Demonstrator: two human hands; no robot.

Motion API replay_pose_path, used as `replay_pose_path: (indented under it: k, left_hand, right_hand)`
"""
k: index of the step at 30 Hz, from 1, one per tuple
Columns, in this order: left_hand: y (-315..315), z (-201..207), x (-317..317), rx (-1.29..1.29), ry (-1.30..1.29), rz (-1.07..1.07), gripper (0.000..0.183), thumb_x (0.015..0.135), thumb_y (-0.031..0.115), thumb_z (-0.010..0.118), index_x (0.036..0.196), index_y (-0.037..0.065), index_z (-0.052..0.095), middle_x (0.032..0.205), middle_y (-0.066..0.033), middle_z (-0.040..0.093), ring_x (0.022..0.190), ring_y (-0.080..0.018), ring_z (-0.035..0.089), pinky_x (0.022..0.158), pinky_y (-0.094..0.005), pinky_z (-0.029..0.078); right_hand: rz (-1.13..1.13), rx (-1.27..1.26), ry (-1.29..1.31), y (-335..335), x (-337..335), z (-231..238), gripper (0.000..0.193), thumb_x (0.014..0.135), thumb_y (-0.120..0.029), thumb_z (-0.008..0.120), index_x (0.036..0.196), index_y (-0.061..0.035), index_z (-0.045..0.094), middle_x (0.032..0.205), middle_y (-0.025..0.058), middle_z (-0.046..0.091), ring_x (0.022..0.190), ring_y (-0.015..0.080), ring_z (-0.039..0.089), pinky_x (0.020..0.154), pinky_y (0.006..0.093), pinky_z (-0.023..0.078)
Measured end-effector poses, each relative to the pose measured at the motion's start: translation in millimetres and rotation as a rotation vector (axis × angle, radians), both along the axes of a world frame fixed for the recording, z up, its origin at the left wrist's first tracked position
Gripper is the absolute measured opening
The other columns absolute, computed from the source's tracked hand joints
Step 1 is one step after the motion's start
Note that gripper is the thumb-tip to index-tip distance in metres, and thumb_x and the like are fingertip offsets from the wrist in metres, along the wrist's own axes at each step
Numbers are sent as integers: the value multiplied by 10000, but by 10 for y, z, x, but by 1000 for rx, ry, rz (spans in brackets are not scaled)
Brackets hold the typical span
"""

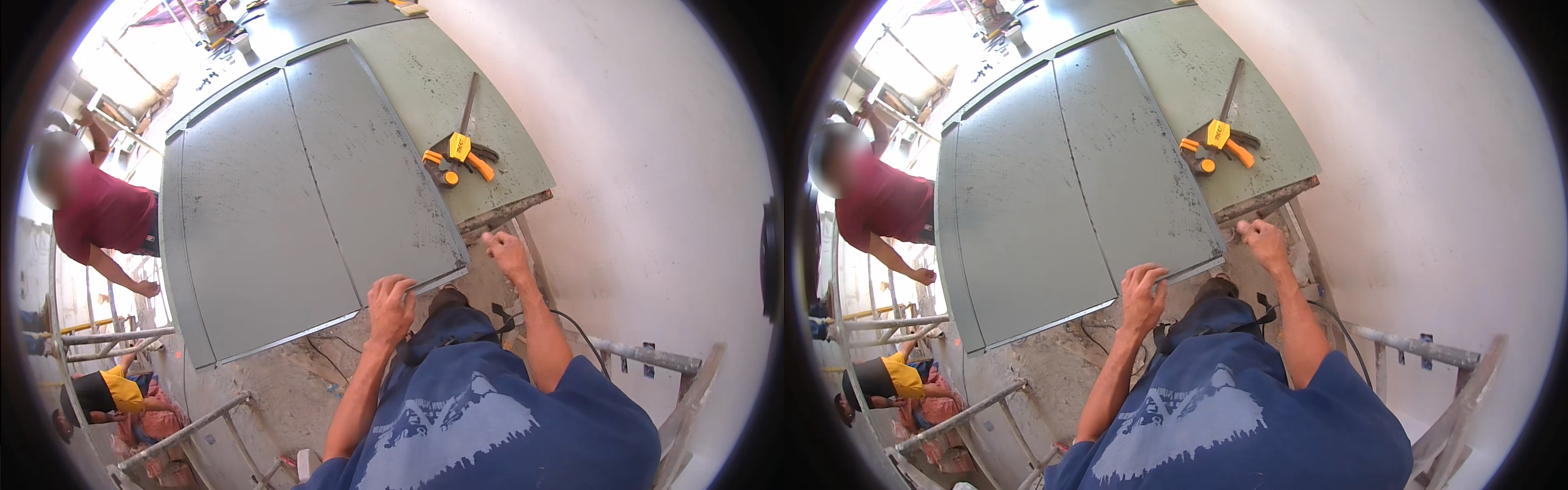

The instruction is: The person uses a jigsaw to cut a large grey board, then aligns and positions the cut pieces on a workbench. They use pliers to install small metal clips into the joints of the board sections while another person assists with drilling.

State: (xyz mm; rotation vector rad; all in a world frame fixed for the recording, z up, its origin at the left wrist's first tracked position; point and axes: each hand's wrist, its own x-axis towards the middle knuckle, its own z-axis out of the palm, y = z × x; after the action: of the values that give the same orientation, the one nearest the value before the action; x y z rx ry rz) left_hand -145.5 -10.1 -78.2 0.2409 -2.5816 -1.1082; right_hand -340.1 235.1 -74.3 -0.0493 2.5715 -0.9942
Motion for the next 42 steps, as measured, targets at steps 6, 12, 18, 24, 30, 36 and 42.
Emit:
replay_pose_path:
  k: [6, 12, 18, 24, 30, 36, 42]
  left_hand:
    - [374, -327, -1155, -188, 17, 153, 328, 872, 135, 666, 1200, 119, 673, 1332, -73, 573, 1300, -294, 474, 1063, -478, 360]
    - [526, -680, -1891, -256, -13, 331, 364, 892, 170, 659, 1254, 133, 676, 1414, -61, 539, 1371, -308, 426, 1122, -480, 309]
    - [546, -577, -1755, -293, 15, 346, 357, 861, 128, 683, 1216, 156, 707, 1408, -51, 556, 1349, -321, 454, 1083, -485, 365]
    - [1036, -419, -1480, -231, -51, 434, 311, 827, 82, 686, 1126, 147, 743, 1347, -75, 594, 1301, -338, 494, 1066, -487, 393]
    - [722, -454, -1776, -130, -32, 497, 330, 805, 4, 624, 1101, 110, 723, 1259, -79, 631, 1244, -321, 532, 1050, -458, 425]
    - [29, -538, -2553, -274, -165, 532, 554, 853, 27, 577, 1390, 157, 529, 1462, -73, 491, 1373, -306, 439, 1120, -503, 375]
    - [-477, -431, -3149, -289, -542, 316, 754, 869, 29, 565, 1563, 228, 346, 1655, 27, 257, 1533, -263, 210, 1220, -592, 218]
  right_hand:
    - [347, -172, 88, -591, -333, -84, 424, 860, -434, 677, 940, -22, 733, 895, 188, 726, 858, 353, 699, 795, 434, 536]
    - [715, -36, 16, -643, -831, -185, 398, 831, -372, 611, 916, 0, 722, 907, 257, 706, 859, 453, 683, 791, 509, 544]
    - [919, -94, 52, -726, -952, -318, 412, 860, -357, 556, 872, 28, 704, 850, 310, 680, 859, 520, 660, 823, 588, 518]
    - [1040, -172, -264, -749, -1307, -410, 403, 886, -329, 554, 832, 29, 729, 800, 235, 719, 739, 349, 725, 744, 452, 578]
    - [943, -207, -475, -867, -1389, -234, 429, 899, -303, 577, 753, 80, 706, 669, 149, 707, 531, 224, 696, 484, 326, 542]
    - [922, -111, -712, -936, -1396, 60, 313, 802, -259, 649, 766, 43, 726, 703, 125, 725, 567, 223, 712, 492, 313, 540]
    - [966, -204, -678, -739, -1380, 111, 337, 873, -222, 666, 932, 108, 706, 863, 181, 742, 656, 230, 727, 587, 324, 589]
